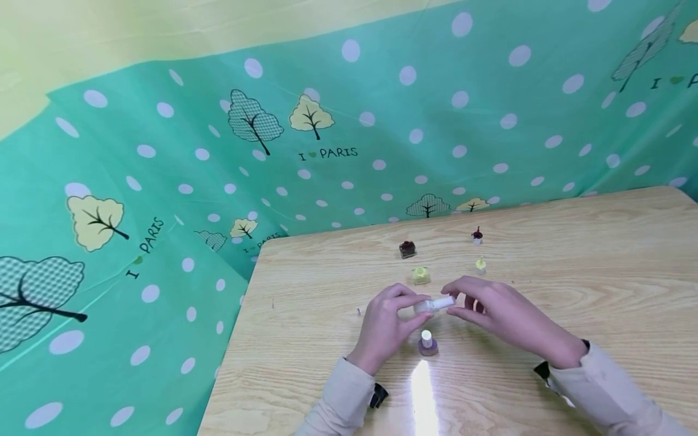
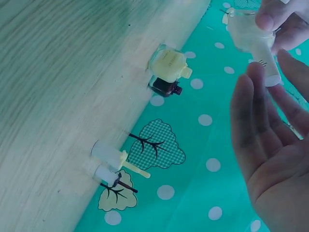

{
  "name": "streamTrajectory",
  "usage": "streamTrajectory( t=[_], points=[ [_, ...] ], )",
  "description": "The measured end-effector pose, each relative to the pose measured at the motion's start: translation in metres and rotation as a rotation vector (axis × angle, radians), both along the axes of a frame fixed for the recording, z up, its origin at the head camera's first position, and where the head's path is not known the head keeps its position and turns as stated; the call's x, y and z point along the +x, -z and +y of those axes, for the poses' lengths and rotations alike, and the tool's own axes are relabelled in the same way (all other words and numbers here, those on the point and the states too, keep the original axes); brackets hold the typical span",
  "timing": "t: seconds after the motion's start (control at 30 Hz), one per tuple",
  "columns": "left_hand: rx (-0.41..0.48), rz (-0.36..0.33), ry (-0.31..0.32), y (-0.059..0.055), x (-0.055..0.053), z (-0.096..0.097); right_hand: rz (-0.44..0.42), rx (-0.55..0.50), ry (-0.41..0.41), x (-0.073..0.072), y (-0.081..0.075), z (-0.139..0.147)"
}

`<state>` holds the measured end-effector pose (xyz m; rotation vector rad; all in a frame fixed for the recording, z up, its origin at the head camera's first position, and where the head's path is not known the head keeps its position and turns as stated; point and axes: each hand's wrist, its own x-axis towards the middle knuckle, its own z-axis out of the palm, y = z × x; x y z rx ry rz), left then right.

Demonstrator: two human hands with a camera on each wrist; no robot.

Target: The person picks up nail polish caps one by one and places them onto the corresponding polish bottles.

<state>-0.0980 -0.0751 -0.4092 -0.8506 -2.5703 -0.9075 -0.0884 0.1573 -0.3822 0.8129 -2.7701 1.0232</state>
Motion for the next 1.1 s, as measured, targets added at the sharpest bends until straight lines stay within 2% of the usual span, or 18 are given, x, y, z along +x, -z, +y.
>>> streamTrajectory(
  t=[0.3, 0.7, 0.87, 1.1],
  points=[
    [0.029, -0.043, 0.006, -0.003, 0.002, 0.001, 0.102, 0.007, -0.028, -0.001, 0.003, 0.002],
    [0.045, 0.002, 0.018, -0.002, 0.003, 0.001, 0.179, 0.074, 0.003, -0.001, 0.005, -0.002],
    [0.046, 0.051, 0.015, -0.003, 0.003, 0.002, 0.140, 0.084, 0.040, -0.003, 0.007, -0.006],
    [0.057, 0.053, 0.020, -0.002, 0.004, 0.001, 0.056, 0.072, 0.067, -0.003, 0.009, -0.009]
  ],
)
